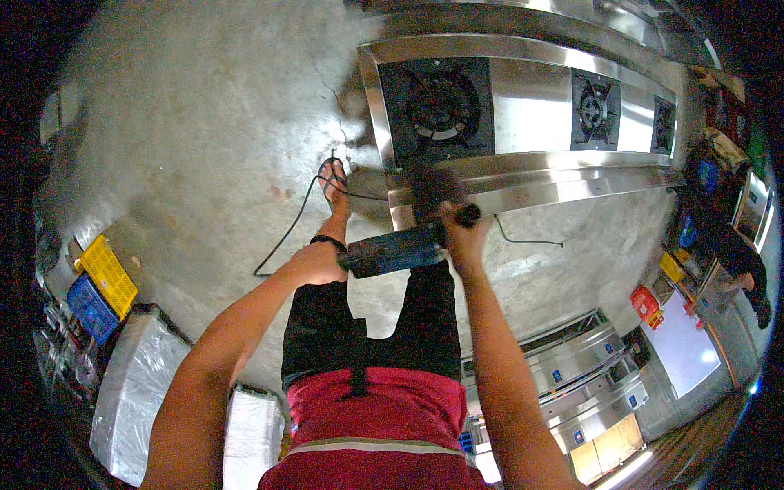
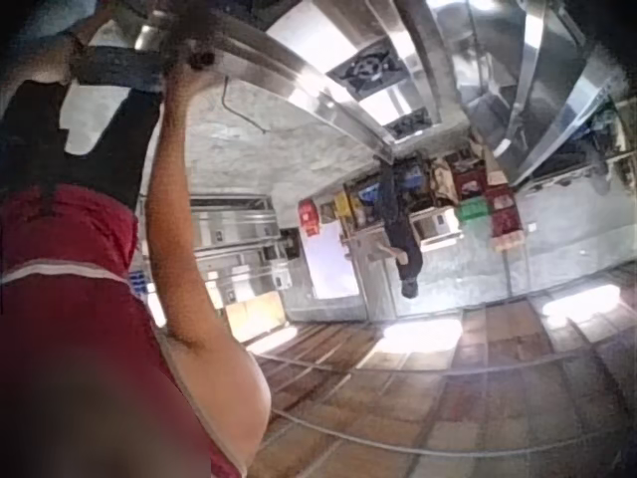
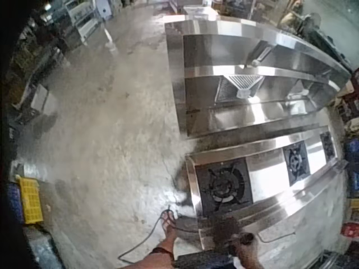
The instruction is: The person uses a handheld electric polisher to smooth and finish the stainless steel surface of a commercial gas stove. They move the tool steadily along the front panel and side edges, maintaining consistent contact with the metal.
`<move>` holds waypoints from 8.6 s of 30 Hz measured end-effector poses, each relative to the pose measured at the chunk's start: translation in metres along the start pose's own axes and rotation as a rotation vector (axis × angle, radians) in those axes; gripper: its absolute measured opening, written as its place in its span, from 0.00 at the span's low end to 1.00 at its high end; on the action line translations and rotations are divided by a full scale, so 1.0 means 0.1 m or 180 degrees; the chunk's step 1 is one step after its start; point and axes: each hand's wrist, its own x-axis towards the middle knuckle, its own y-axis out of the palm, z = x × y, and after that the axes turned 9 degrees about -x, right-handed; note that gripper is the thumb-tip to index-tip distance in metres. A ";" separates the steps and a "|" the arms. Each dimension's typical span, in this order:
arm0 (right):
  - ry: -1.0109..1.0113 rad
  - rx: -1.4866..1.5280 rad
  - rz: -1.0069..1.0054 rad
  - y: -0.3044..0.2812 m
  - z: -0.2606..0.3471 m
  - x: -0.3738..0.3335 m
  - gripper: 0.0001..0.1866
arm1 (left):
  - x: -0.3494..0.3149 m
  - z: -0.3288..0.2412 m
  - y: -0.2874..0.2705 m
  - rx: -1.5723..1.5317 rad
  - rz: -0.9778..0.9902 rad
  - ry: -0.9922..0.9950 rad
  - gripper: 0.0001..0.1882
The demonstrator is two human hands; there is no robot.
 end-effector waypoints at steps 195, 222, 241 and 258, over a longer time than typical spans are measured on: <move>-0.0106 0.0200 -0.0125 -1.22 -0.58 0.57 0.19 | -0.06 -1.53 0.25 0.0368 0.0235 -0.0234 0.25; -0.0188 0.0319 -0.0005 -1.42 -0.54 0.76 0.11 | 0.23 -1.61 0.42 0.0261 0.0220 -0.0026 0.25; -0.0337 0.0096 -0.0057 -1.82 -0.41 0.91 0.12 | 0.71 -1.81 0.69 -0.0037 0.0192 0.0392 0.24; -0.0470 -0.0499 -0.0075 -1.80 -0.50 0.82 0.12 | 0.97 -1.66 0.83 -0.0105 0.0154 0.0608 0.25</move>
